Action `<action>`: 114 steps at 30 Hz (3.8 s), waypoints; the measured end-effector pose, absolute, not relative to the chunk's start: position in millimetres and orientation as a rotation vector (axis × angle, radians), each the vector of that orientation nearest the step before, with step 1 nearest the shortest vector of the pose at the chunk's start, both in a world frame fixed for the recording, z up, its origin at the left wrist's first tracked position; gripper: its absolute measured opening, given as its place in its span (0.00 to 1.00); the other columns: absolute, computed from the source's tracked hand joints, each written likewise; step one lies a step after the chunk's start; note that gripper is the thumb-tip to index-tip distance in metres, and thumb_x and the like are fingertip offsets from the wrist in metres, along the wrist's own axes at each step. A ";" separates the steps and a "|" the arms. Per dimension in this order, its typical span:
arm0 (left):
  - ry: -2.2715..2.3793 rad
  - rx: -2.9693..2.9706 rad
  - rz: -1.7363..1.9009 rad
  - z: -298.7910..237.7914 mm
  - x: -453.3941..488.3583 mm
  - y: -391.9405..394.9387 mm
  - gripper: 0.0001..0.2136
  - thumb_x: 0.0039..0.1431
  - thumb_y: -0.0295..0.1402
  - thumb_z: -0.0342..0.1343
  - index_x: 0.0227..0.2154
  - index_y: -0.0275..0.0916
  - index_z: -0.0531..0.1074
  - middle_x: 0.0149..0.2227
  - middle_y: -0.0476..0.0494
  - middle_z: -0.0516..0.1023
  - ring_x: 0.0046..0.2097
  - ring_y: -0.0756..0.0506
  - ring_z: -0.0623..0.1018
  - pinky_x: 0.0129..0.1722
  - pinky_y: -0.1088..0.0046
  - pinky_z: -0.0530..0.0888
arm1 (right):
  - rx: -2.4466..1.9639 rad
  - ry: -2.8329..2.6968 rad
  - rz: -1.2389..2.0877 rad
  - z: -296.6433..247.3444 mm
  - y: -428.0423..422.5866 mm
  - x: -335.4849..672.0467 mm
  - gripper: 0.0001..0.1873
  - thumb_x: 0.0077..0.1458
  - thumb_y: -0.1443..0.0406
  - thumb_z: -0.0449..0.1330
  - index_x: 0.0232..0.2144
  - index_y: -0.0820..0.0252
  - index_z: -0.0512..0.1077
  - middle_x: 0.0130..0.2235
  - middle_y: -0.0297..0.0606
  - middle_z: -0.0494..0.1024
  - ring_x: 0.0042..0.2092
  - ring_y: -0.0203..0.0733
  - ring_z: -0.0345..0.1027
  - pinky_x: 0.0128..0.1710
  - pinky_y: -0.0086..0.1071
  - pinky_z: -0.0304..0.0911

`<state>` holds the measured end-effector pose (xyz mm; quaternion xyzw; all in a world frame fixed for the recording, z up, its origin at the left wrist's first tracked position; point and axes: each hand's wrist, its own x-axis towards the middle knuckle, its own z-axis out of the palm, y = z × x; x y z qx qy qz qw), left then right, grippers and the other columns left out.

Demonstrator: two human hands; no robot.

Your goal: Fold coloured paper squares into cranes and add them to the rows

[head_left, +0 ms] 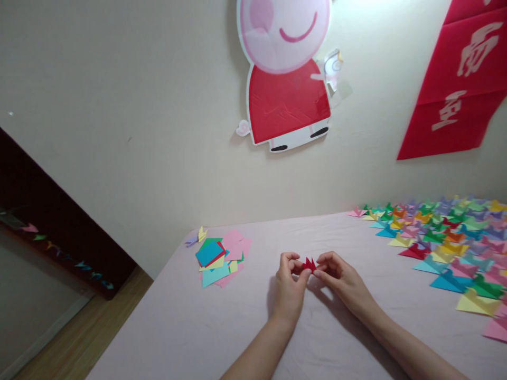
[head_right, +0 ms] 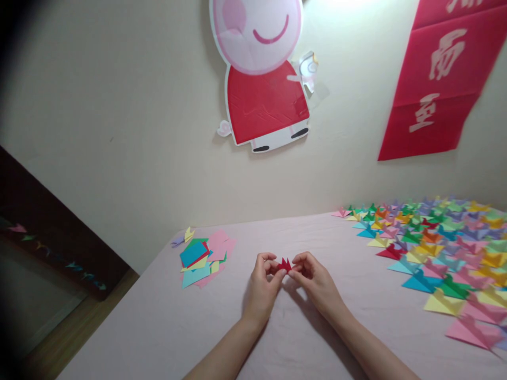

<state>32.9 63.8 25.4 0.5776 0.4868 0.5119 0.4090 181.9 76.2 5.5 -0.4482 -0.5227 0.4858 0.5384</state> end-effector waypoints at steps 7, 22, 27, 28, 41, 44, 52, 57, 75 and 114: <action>1.185 1.564 1.197 21.8 32.6 63.7 0.14 0.59 0.22 0.54 0.44 0.43 0.62 0.35 0.51 0.78 0.39 0.47 0.77 0.40 0.72 0.70 | -1.102 -1.367 1.159 12.1 74.4 182.3 0.19 0.47 0.51 0.67 0.36 0.58 0.75 0.34 0.37 0.79 0.37 0.44 0.72 0.40 0.36 0.66; 1.296 1.752 1.004 13.5 31.5 66.8 0.11 0.59 0.38 0.58 0.24 0.40 0.73 0.29 0.49 0.69 0.32 0.46 0.70 0.33 0.72 0.64 | -1.101 -1.274 1.237 22.5 71.2 184.4 0.20 0.41 0.49 0.69 0.21 0.59 0.74 0.25 0.33 0.75 0.31 0.41 0.66 0.33 0.33 0.62; 1.319 1.947 0.978 15.0 33.3 64.8 0.08 0.58 0.32 0.57 0.24 0.41 0.70 0.29 0.48 0.70 0.35 0.44 0.69 0.37 0.70 0.62 | -1.118 -1.259 1.269 20.7 71.1 186.5 0.19 0.42 0.51 0.69 0.20 0.60 0.74 0.24 0.32 0.75 0.29 0.39 0.65 0.32 0.31 0.60; 1.315 1.980 0.972 15.6 33.5 64.6 0.08 0.58 0.32 0.56 0.24 0.41 0.69 0.29 0.48 0.70 0.35 0.44 0.69 0.37 0.70 0.62 | -1.123 -1.249 1.273 20.4 71.1 186.7 0.19 0.42 0.50 0.69 0.19 0.60 0.73 0.23 0.32 0.74 0.28 0.38 0.64 0.31 0.31 0.59; 1.161 1.756 1.008 11.5 33.3 68.9 0.06 0.55 0.35 0.59 0.25 0.41 0.77 0.27 0.49 0.73 0.33 0.45 0.70 0.36 0.71 0.64 | -1.127 -1.213 1.250 22.7 69.8 185.2 0.21 0.40 0.49 0.69 0.18 0.58 0.69 0.22 0.31 0.71 0.28 0.38 0.62 0.29 0.30 0.59; 1.168 1.725 1.022 10.1 33.4 70.0 0.08 0.54 0.34 0.59 0.22 0.40 0.76 0.24 0.50 0.72 0.31 0.46 0.69 0.35 0.71 0.64 | -1.127 -1.231 1.237 23.5 69.7 185.5 0.22 0.41 0.48 0.69 0.18 0.59 0.70 0.23 0.31 0.70 0.28 0.38 0.63 0.29 0.30 0.59; 1.148 1.656 1.039 6.6 31.9 70.8 0.10 0.53 0.36 0.59 0.19 0.39 0.74 0.22 0.51 0.70 0.30 0.47 0.67 0.33 0.72 0.64 | -1.114 -1.365 1.214 23.4 71.4 188.0 0.21 0.45 0.48 0.66 0.19 0.58 0.72 0.22 0.31 0.72 0.28 0.38 0.63 0.30 0.31 0.59; 1.056 1.647 0.987 9.6 29.3 71.3 0.13 0.56 0.42 0.58 0.24 0.39 0.79 0.23 0.49 0.73 0.31 0.45 0.70 0.34 0.72 0.66 | -1.134 -1.367 1.161 23.6 72.2 189.5 0.24 0.45 0.46 0.65 0.16 0.58 0.70 0.21 0.31 0.71 0.27 0.39 0.63 0.30 0.31 0.59; 1.021 1.625 1.030 12.8 28.2 71.8 0.15 0.63 0.41 0.52 0.29 0.39 0.81 0.32 0.46 0.81 0.36 0.43 0.75 0.39 0.70 0.68 | -1.097 -1.285 1.122 19.1 74.9 191.8 0.23 0.49 0.45 0.65 0.23 0.58 0.73 0.23 0.32 0.73 0.29 0.40 0.64 0.33 0.35 0.61; 1.268 1.668 0.916 12.2 34.0 67.8 0.10 0.61 0.34 0.49 0.30 0.40 0.74 0.32 0.48 0.77 0.37 0.45 0.72 0.39 0.72 0.68 | -1.276 -1.849 0.436 22.5 66.9 188.8 0.09 0.58 0.61 0.56 0.27 0.54 0.70 0.29 0.34 0.74 0.32 0.42 0.67 0.32 0.33 0.63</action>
